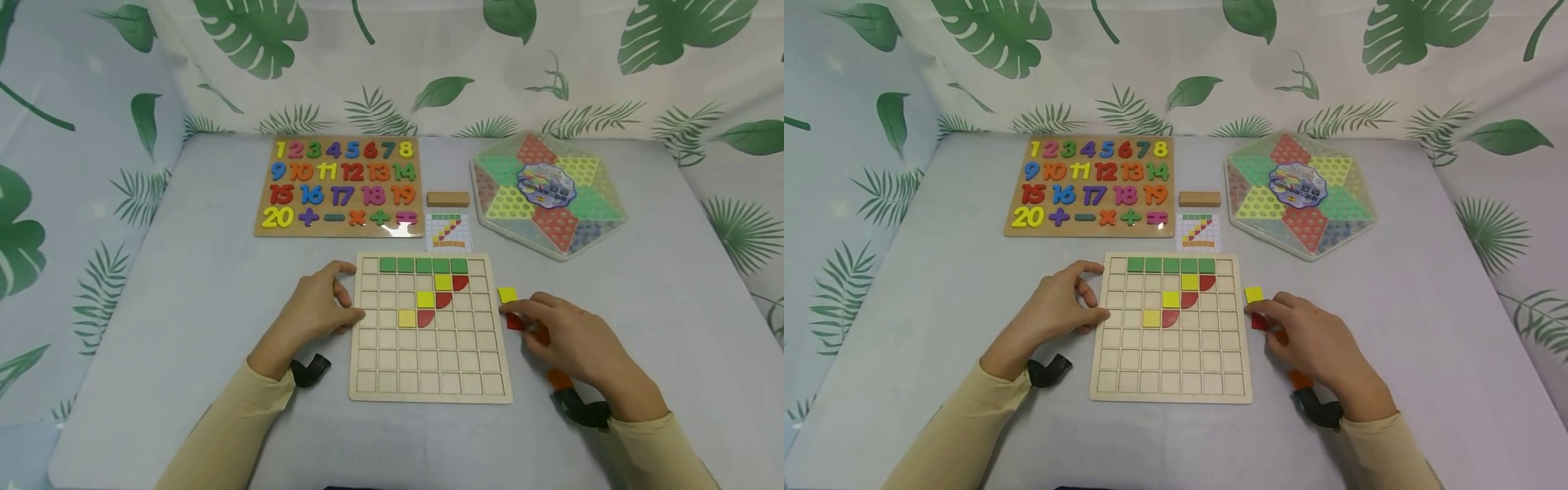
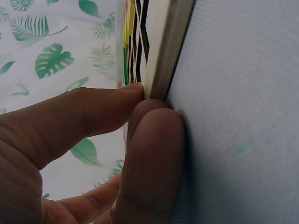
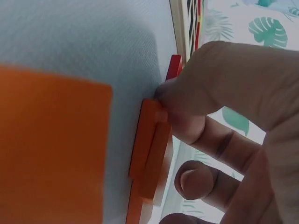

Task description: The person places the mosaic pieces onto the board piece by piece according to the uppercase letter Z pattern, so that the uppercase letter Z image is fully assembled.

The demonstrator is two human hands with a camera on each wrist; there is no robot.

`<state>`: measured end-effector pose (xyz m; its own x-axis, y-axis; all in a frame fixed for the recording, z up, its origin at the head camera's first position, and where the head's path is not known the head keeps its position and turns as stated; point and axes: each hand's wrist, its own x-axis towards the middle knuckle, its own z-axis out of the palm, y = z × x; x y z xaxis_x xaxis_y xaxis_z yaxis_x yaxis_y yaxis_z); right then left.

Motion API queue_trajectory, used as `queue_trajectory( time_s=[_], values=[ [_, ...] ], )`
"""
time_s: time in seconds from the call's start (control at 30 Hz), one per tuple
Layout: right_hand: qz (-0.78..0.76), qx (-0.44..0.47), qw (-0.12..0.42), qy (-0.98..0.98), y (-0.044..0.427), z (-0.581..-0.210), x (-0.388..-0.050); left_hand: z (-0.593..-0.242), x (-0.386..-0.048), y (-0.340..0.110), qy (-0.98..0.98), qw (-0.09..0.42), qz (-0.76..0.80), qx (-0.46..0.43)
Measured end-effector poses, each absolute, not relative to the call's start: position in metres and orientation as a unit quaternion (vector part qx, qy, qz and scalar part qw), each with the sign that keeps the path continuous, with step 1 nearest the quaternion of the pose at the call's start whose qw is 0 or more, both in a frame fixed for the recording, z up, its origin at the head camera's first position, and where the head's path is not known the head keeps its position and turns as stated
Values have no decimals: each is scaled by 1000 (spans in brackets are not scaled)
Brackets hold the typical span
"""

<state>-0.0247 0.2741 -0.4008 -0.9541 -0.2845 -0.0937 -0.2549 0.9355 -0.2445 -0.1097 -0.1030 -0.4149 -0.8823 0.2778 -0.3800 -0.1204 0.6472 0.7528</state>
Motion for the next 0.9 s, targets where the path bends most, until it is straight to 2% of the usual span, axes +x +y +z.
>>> queue_trajectory(
  time_s=[0.9],
  values=[
    [-122, -162, 13, 979, 269, -404, -29, -415, -109, -102, 879, 236, 412, 40]
  ],
)
